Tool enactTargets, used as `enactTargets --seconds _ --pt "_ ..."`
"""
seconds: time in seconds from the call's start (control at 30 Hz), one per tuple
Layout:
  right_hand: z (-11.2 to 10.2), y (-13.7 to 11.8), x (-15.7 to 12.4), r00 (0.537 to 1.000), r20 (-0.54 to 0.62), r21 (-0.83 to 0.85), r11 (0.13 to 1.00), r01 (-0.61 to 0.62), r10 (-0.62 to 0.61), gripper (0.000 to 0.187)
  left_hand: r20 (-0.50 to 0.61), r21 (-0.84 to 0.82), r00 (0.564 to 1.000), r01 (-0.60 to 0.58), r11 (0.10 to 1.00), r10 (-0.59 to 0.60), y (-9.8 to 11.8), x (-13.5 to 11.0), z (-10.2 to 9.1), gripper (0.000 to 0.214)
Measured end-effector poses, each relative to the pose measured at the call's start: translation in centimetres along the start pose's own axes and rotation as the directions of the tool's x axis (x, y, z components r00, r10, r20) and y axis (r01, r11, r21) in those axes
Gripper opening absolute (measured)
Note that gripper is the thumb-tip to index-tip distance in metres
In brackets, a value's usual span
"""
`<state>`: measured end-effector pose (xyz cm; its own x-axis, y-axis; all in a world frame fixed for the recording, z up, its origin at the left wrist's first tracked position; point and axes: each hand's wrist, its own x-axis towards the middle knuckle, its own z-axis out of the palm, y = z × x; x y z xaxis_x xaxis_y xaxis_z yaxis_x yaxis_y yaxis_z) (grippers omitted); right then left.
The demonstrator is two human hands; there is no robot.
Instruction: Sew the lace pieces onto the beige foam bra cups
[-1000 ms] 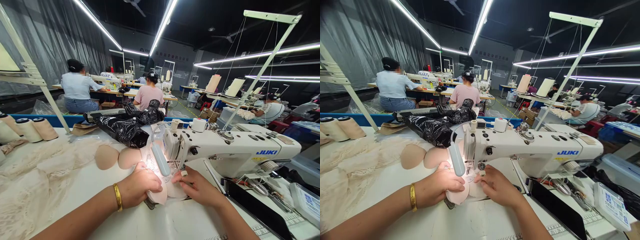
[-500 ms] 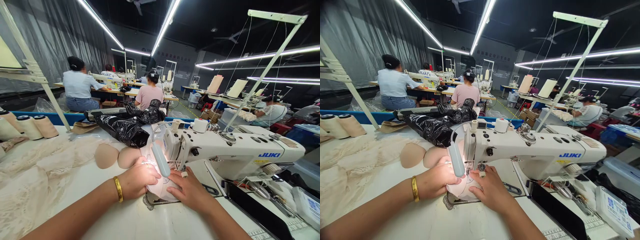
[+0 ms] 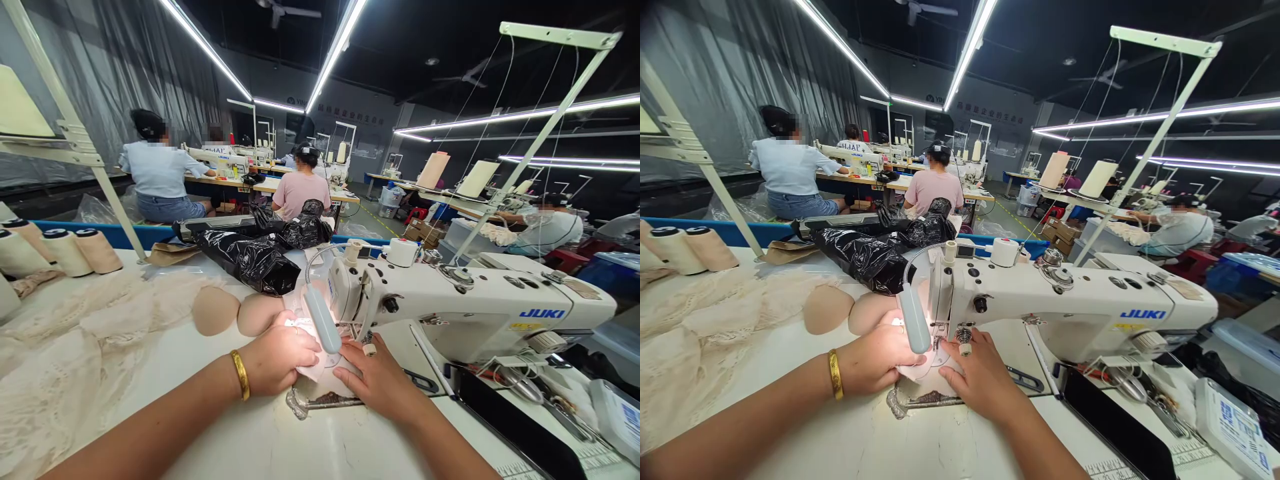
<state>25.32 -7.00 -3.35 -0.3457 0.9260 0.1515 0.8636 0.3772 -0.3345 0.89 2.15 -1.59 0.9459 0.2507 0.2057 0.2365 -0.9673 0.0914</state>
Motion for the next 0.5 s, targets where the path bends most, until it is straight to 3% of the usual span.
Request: enactTargets --seconds 0.17,0.5 --pt "0.19 0.32 -0.44 0.998 -0.040 -0.036 0.998 0.049 -0.051 0.032 -0.012 -0.001 1.000 0.002 1.000 -0.002 0.29 0.08 -0.18 0.031" --pt "0.48 0.69 -0.66 0.954 -0.293 0.053 0.995 0.088 -0.068 0.016 -0.077 0.067 0.997 0.006 0.998 -0.001 0.25 0.07 0.45 0.028"
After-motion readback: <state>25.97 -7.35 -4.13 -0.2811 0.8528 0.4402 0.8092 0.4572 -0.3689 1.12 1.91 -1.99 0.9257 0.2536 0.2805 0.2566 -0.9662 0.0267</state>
